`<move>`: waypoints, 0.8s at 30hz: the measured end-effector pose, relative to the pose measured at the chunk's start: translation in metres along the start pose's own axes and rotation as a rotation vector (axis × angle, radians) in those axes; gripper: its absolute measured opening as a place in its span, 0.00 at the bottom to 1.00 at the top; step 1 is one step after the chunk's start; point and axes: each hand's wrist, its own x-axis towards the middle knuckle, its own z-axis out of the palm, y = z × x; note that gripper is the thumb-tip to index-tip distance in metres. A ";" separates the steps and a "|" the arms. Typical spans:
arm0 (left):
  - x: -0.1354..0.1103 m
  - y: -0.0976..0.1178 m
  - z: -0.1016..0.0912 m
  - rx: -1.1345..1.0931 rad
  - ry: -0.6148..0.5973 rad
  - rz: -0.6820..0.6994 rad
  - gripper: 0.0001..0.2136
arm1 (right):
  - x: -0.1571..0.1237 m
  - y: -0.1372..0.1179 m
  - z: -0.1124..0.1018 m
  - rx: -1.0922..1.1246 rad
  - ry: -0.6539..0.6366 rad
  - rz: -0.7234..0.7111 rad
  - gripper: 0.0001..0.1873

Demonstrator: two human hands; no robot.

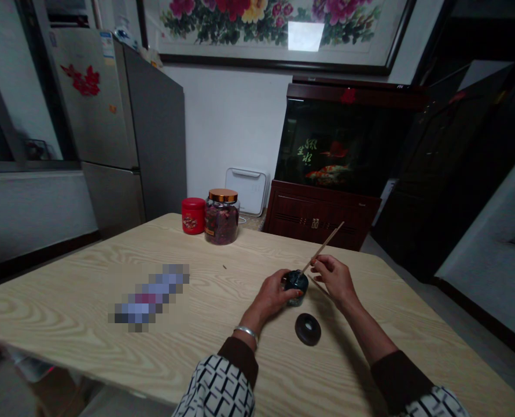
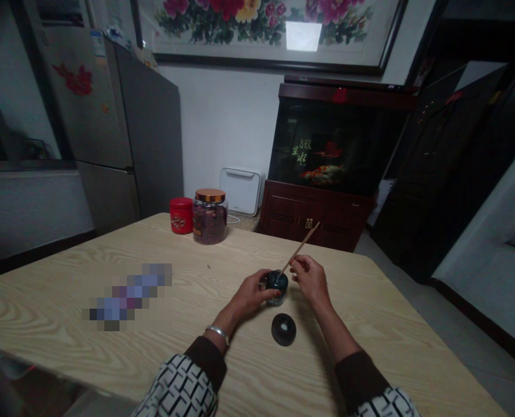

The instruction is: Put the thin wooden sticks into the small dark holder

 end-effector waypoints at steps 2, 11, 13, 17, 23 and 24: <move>0.000 -0.001 0.000 0.000 -0.003 -0.001 0.25 | -0.002 0.005 -0.012 -0.067 -0.056 0.043 0.18; -0.001 0.000 -0.001 0.003 0.011 -0.035 0.26 | -0.028 0.053 -0.106 -1.089 -0.198 0.066 0.09; -0.001 0.002 -0.001 -0.014 0.006 -0.029 0.26 | -0.038 0.058 -0.107 -1.213 -0.224 0.071 0.09; -0.001 0.003 0.000 -0.017 -0.003 -0.024 0.26 | -0.044 0.058 -0.099 -1.262 -0.208 0.082 0.08; -0.001 -0.001 0.001 -0.004 0.001 -0.032 0.27 | -0.026 0.066 -0.102 -1.141 -0.222 0.195 0.06; -0.001 -0.001 0.001 -0.006 0.001 -0.034 0.27 | -0.023 0.069 -0.104 -1.107 -0.227 0.193 0.05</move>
